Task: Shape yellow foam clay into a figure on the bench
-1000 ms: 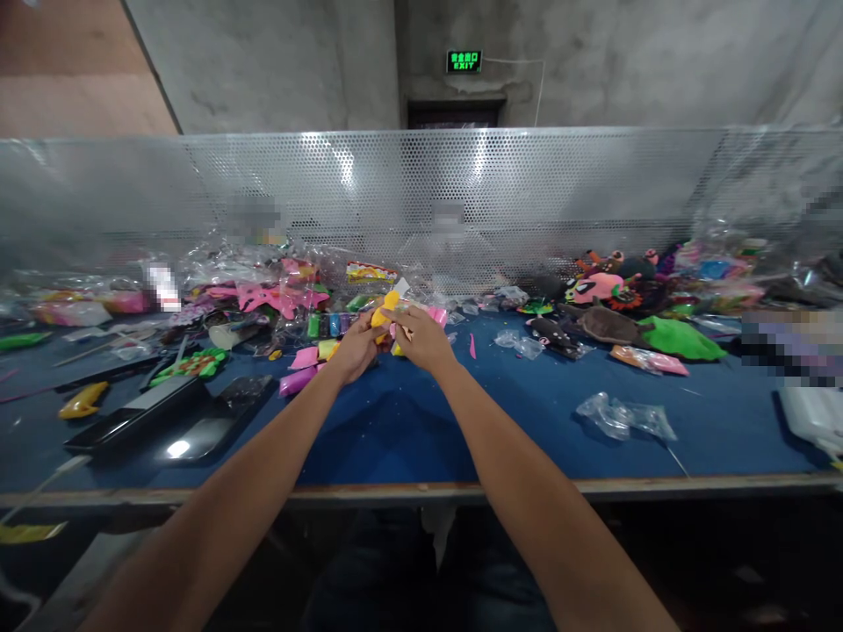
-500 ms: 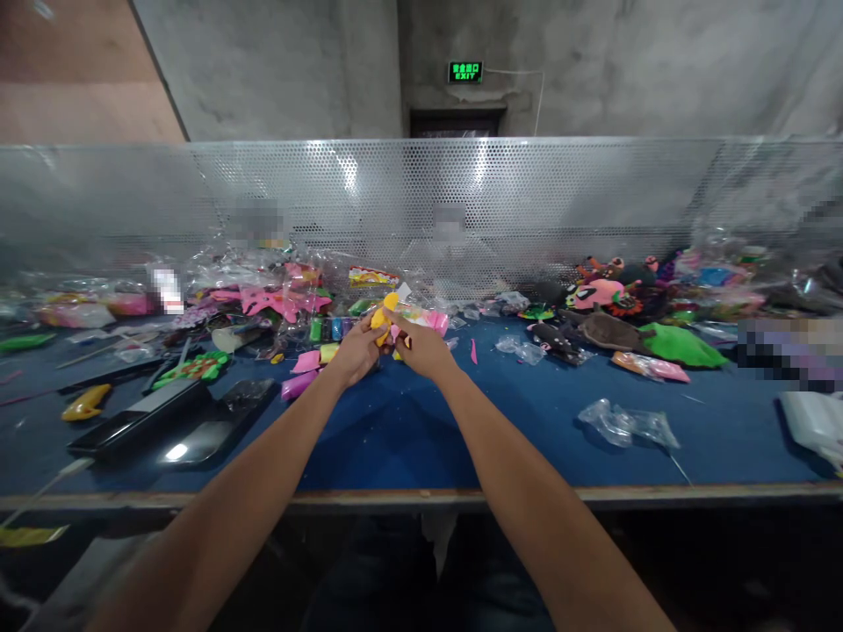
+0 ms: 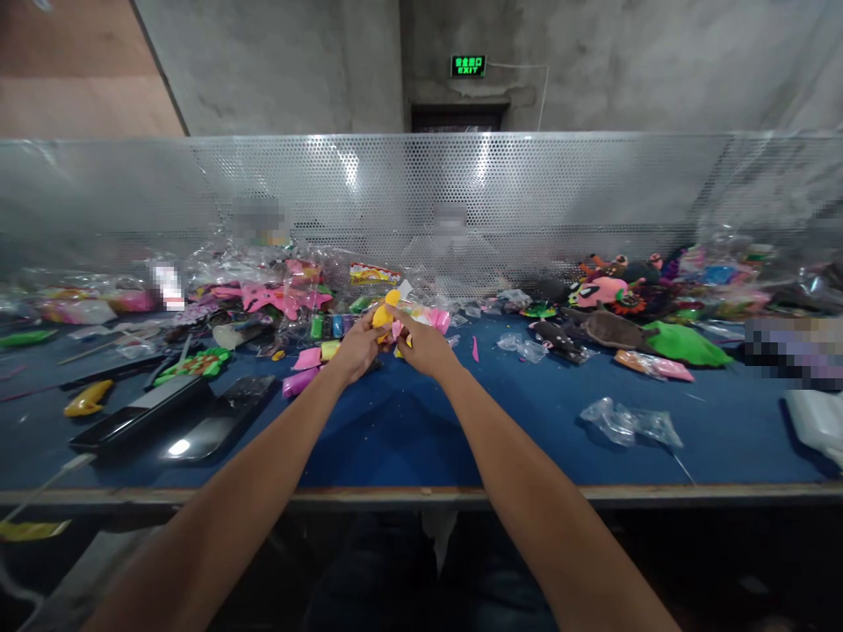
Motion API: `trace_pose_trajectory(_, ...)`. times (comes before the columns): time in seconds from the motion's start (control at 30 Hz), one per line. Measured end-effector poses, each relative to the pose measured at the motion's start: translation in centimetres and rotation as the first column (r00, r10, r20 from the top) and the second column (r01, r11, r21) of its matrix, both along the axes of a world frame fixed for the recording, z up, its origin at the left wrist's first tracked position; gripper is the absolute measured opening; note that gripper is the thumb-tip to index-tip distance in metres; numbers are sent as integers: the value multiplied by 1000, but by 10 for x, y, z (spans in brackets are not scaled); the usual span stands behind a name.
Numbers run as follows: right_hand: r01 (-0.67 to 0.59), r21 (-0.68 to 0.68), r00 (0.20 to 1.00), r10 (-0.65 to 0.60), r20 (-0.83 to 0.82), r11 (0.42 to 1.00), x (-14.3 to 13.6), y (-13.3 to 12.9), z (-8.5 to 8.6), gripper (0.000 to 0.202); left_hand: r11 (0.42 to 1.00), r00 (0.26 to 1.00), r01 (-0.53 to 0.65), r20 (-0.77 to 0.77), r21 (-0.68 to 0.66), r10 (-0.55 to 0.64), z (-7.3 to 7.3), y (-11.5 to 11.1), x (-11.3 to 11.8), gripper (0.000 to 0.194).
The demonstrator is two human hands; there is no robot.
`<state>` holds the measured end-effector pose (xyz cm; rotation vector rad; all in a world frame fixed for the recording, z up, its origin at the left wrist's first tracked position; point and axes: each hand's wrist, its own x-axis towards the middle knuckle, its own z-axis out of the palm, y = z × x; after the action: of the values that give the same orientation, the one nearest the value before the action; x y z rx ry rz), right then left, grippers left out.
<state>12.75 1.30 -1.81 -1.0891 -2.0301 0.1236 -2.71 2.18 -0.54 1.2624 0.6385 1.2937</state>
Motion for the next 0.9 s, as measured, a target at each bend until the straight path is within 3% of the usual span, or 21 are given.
trace_pose_trajectory(0.23, -69, -8, 997, 68, -43, 998, 0, 1, -2, 70, 997, 999, 10, -41, 74, -7, -3, 3, -1, 71)
trace_pose_trajectory(0.57, -3, 14, 1000, 3, -13, 1000, 1, -1, 1, 72, 998, 1000, -8, 9, 56, 7, -3, 4, 0, 78)
trace_pose_trajectory(0.9, -5, 26, 998, 3, 60, 1000, 3, -1, -1, 72, 999, 999, 14, 37, 41, -15, -2, 3, -1, 69)
